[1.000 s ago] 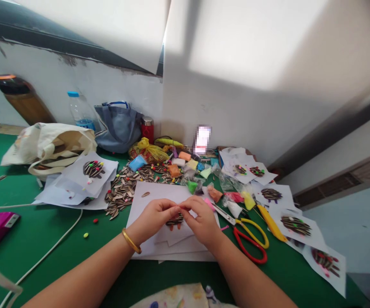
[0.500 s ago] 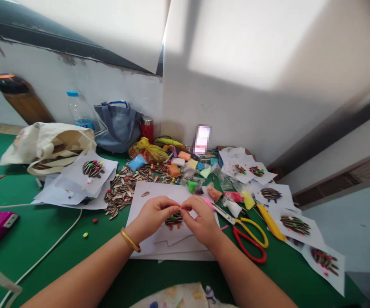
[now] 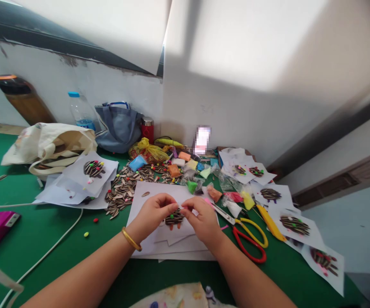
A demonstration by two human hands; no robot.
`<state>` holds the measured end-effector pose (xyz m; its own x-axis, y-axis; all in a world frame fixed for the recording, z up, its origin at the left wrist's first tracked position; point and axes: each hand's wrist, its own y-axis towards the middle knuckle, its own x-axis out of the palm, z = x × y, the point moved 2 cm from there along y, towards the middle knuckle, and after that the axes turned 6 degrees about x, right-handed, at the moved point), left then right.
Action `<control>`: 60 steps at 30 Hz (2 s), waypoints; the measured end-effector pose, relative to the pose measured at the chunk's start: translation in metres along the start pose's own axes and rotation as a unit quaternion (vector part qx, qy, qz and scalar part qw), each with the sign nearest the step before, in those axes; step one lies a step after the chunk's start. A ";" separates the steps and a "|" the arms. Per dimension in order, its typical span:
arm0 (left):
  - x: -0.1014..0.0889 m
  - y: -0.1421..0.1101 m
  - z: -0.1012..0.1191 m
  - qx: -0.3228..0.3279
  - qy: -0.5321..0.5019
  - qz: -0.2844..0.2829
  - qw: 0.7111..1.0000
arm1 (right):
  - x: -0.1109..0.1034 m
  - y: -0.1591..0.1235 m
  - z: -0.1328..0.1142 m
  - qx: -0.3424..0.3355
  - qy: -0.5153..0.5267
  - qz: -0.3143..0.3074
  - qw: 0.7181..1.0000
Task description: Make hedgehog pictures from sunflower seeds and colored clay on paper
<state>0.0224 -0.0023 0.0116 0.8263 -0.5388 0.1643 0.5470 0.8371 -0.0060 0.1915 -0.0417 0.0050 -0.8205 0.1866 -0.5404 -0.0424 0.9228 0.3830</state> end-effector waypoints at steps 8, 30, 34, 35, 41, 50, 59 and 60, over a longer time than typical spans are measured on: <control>-0.004 0.001 -0.006 -0.024 -0.057 0.093 0.994 | -0.003 0.000 -0.003 -0.008 0.037 0.037 0.999; -0.005 0.005 -0.012 -0.077 -0.528 0.140 0.834 | 0.043 -0.020 -0.039 -0.192 -0.106 -0.031 0.975; -0.012 0.007 -0.010 -0.079 -0.534 0.156 0.827 | 0.041 -0.022 -0.045 -0.226 -0.132 -0.063 0.963; -0.012 0.007 -0.010 -0.082 -0.531 0.162 0.828 | 0.040 -0.022 -0.045 -0.225 -0.141 -0.064 0.962; -0.013 0.006 -0.007 -0.077 -0.536 0.161 0.825 | 0.035 -0.020 -0.041 -0.200 -0.173 -0.030 0.964; -0.011 0.007 -0.008 -0.081 -0.537 0.151 0.826 | 0.035 -0.020 -0.036 -0.182 -0.192 -0.033 0.964; -0.009 0.006 -0.008 -0.087 -0.537 0.144 0.826 | 0.033 -0.018 -0.038 -0.182 -0.162 -0.022 0.970; -0.009 0.006 -0.008 -0.097 -0.535 0.150 0.826 | 0.034 -0.019 -0.038 -0.185 -0.162 -0.031 0.969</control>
<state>0.0194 0.0065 0.0020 0.3934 0.1699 0.9036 0.4358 0.8309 -0.3459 0.1429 -0.0656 0.0085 -0.5901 0.2871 -0.7545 -0.3363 0.7622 0.5531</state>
